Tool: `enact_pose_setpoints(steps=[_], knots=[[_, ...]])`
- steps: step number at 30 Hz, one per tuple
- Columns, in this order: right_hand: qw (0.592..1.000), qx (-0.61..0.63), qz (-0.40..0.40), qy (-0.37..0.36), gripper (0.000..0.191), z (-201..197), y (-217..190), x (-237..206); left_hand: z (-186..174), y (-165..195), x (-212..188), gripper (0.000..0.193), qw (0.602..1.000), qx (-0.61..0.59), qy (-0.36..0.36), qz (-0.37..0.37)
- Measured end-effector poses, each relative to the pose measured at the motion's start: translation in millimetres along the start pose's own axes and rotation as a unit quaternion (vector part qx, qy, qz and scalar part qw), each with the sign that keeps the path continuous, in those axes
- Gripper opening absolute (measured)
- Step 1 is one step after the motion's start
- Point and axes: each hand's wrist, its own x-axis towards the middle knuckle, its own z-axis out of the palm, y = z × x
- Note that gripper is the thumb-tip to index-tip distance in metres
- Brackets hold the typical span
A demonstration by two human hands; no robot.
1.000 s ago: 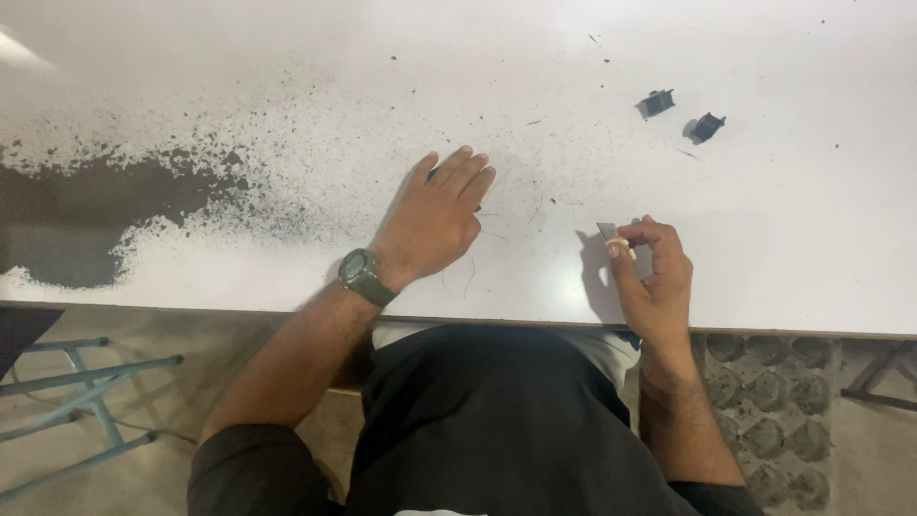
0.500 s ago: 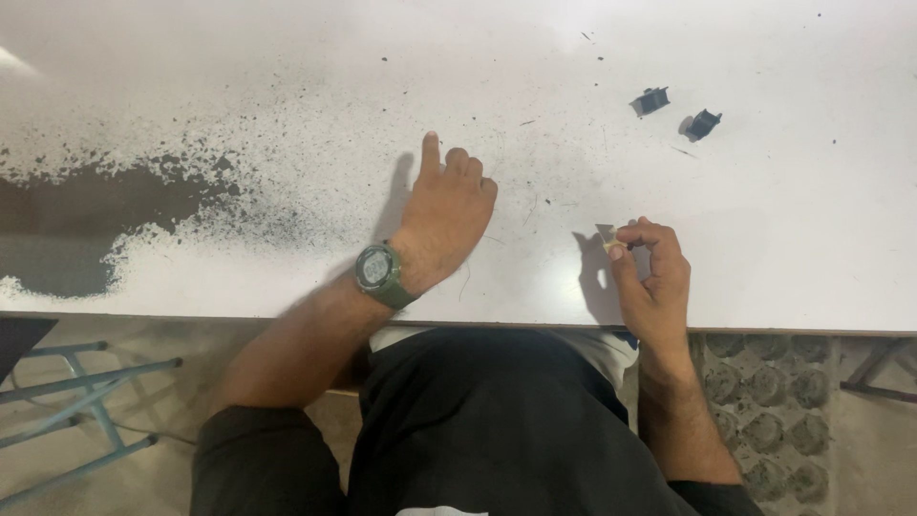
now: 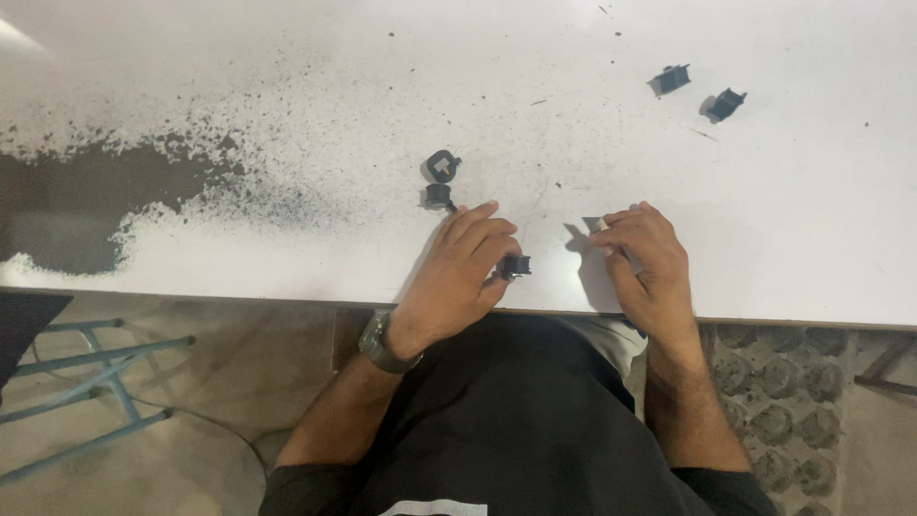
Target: The person sits at a white workbench assembling small black plastic clamp-like components. They pick up a plastic body, insert a small metal fitting into it by hand, press the parts together, and place the finished assembly on the table, repeating this with successive parts.
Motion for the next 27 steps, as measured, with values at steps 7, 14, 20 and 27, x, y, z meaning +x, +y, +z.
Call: enact_pose_setpoints(steps=[7,14,20,27], knots=[[0.985,-0.118,-0.107,-0.070,0.042,18,-35,5,-4,0,-10,0.036,0.999,0.016,-0.005,-0.027],[0.986,-0.138,-0.082,-0.052,0.043,42,-49,-5,1,5,-12,0.047,0.996,0.080,0.044,0.014],[0.985,-0.157,-0.075,-0.018,0.036,45,-45,-9,3,5,-22,0.035,0.975,0.177,0.107,0.083],[0.981,-0.179,-0.080,0.002,0.034,47,-42,-13,8,9,-23,0.019,0.974,0.185,0.081,0.104]])
